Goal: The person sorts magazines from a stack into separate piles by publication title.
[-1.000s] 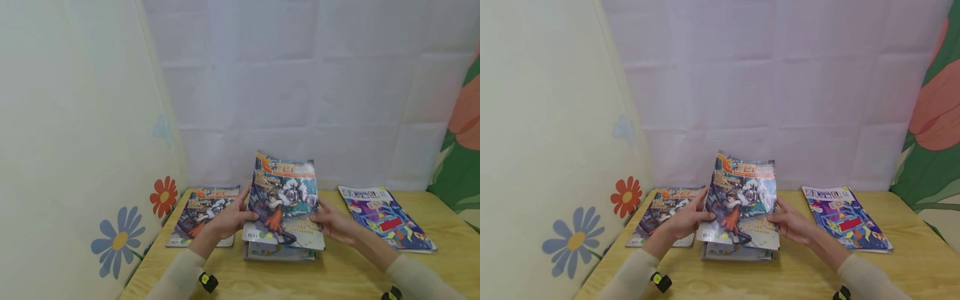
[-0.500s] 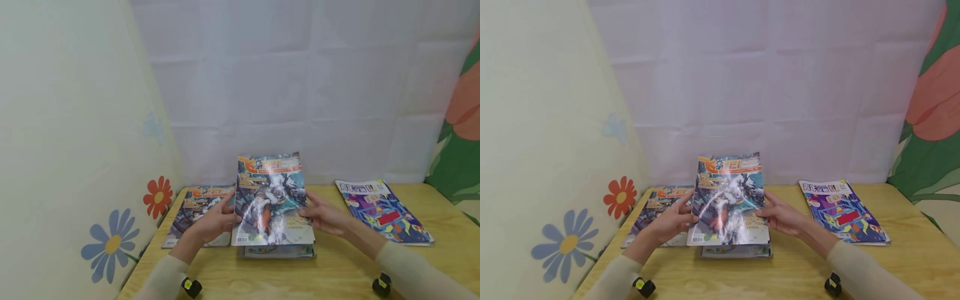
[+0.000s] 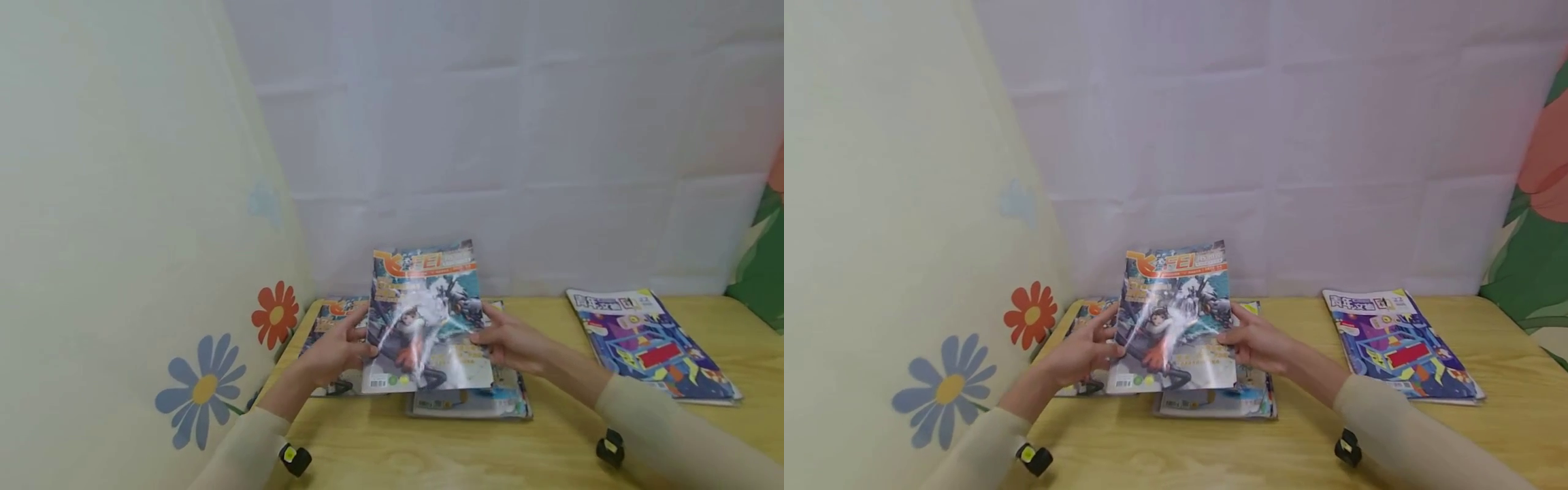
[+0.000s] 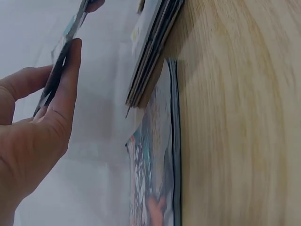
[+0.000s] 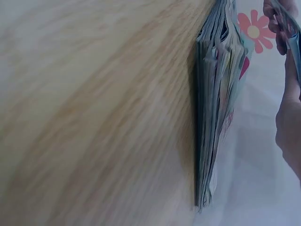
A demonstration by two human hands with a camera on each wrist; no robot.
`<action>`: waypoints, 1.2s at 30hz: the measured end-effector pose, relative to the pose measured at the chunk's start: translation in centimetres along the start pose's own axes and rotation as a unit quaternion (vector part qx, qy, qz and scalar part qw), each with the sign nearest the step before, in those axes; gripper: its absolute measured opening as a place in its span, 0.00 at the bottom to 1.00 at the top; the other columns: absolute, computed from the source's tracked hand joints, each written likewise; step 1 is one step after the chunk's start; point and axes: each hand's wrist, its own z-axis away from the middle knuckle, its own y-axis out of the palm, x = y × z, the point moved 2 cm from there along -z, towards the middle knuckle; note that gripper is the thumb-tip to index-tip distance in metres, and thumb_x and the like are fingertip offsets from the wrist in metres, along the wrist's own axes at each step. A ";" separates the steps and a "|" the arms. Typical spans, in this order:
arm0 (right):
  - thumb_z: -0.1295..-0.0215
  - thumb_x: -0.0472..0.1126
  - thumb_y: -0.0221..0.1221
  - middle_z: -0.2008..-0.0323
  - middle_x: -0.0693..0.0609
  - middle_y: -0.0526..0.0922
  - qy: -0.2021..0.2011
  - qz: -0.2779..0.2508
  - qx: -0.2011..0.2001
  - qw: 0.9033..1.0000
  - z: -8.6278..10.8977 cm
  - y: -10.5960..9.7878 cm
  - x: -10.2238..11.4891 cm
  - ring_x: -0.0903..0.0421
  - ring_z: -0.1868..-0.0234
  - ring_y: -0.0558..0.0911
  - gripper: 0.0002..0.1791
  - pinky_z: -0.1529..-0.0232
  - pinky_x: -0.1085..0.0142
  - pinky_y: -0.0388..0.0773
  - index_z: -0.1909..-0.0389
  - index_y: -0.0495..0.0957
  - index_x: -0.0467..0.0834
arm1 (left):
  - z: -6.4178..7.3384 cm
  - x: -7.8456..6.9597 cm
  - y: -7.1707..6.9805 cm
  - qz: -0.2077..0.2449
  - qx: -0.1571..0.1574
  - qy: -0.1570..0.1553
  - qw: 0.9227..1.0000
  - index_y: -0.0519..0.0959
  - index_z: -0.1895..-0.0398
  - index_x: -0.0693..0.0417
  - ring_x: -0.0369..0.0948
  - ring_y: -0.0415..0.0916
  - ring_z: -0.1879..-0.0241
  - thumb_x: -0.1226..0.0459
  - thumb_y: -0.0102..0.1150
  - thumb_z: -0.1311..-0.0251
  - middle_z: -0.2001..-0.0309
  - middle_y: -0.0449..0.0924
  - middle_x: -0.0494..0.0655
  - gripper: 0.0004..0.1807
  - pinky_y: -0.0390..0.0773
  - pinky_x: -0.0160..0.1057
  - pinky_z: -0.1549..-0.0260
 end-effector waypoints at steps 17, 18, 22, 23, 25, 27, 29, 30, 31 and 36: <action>0.34 0.18 0.49 0.40 0.32 0.76 0.072 -0.041 -0.059 0.995 -7.0 5.7 -3.3 0.38 0.47 0.82 0.48 0.50 0.52 0.81 0.18 0.41 0.44 | 2.2 1.2 -6.8 -0.053 -0.064 -0.079 0.993 0.47 0.18 0.51 0.54 0.80 0.48 0.80 0.55 0.37 0.29 0.62 0.70 0.47 0.82 0.56 0.54; 0.36 0.16 0.49 0.40 0.31 0.76 0.076 -0.040 -0.073 0.994 -7.5 5.9 -3.5 0.36 0.45 0.81 0.48 0.49 0.51 0.81 0.18 0.43 0.43 | 2.3 1.3 -7.1 -0.064 -0.075 -0.084 0.992 0.49 0.18 0.51 0.54 0.80 0.49 0.80 0.55 0.38 0.30 0.63 0.70 0.47 0.82 0.56 0.54; 0.38 0.14 0.50 0.40 0.28 0.75 0.096 -0.028 -0.111 0.989 -9.2 6.9 -4.4 0.33 0.41 0.77 0.51 0.45 0.50 0.79 0.18 0.39 0.40 | 2.5 1.6 -8.4 -0.113 -0.108 -0.104 0.982 0.53 0.20 0.51 0.54 0.78 0.51 0.81 0.57 0.42 0.32 0.64 0.71 0.47 0.83 0.55 0.57; 0.38 0.14 0.50 0.40 0.27 0.75 0.099 -0.029 -0.113 0.988 -9.7 7.1 -4.6 0.32 0.40 0.77 0.51 0.44 0.48 0.78 0.18 0.39 0.39 | 2.5 1.6 -8.7 -0.123 -0.112 -0.108 0.980 0.53 0.21 0.51 0.53 0.78 0.52 0.81 0.57 0.43 0.32 0.65 0.72 0.47 0.83 0.54 0.57; 0.39 0.13 0.50 0.41 0.26 0.75 0.104 -0.029 -0.116 0.987 -10.4 7.6 -5.1 0.30 0.40 0.76 0.51 0.44 0.46 0.77 0.19 0.39 0.39 | 2.5 1.8 -9.5 -0.138 -0.118 -0.111 0.977 0.53 0.20 0.52 0.53 0.78 0.53 0.81 0.57 0.44 0.33 0.66 0.71 0.47 0.82 0.52 0.59; 0.40 0.13 0.52 0.45 0.26 0.77 0.102 -0.026 -0.126 0.986 -11.0 8.1 -5.4 0.30 0.42 0.78 0.51 0.46 0.46 0.79 0.19 0.41 0.37 | 2.5 1.9 -10.3 -0.147 -0.122 -0.112 0.975 0.53 0.20 0.53 0.52 0.78 0.53 0.81 0.56 0.44 0.34 0.67 0.71 0.47 0.82 0.51 0.60; 0.40 0.13 0.53 0.49 0.27 0.80 0.103 -0.011 -0.136 0.985 -11.7 8.6 -5.9 0.32 0.45 0.80 0.48 0.49 0.49 0.81 0.20 0.47 0.35 | 2.6 2.6 -11.1 -0.148 -0.128 -0.116 0.974 0.53 0.20 0.54 0.52 0.78 0.54 0.82 0.55 0.45 0.34 0.68 0.70 0.48 0.81 0.50 0.61; 0.41 0.13 0.54 0.51 0.28 0.82 0.102 -0.004 -0.137 0.985 -12.0 8.9 -6.0 0.32 0.46 0.81 0.46 0.50 0.50 0.82 0.21 0.50 0.33 | 2.6 3.0 -11.4 -0.151 -0.132 -0.118 0.973 0.52 0.20 0.55 0.52 0.78 0.55 0.82 0.55 0.45 0.34 0.68 0.71 0.48 0.81 0.49 0.62; 0.41 0.13 0.54 0.53 0.29 0.83 0.102 0.003 -0.140 0.985 -12.2 9.1 -6.2 0.33 0.47 0.82 0.44 0.52 0.52 0.83 0.23 0.53 0.31 | 2.6 3.3 -11.7 -0.152 -0.134 -0.120 0.972 0.52 0.20 0.55 0.51 0.78 0.56 0.82 0.55 0.46 0.34 0.69 0.71 0.48 0.80 0.49 0.63; 0.40 0.15 0.57 0.63 0.33 0.85 0.105 0.046 -0.153 0.982 -13.1 9.8 -6.4 0.41 0.60 0.88 0.28 0.60 0.59 0.85 0.36 0.68 0.23 | 2.3 4.0 -13.0 -0.162 -0.123 -0.121 0.972 0.52 0.21 0.59 0.50 0.77 0.58 0.81 0.54 0.46 0.36 0.70 0.71 0.46 0.77 0.47 0.66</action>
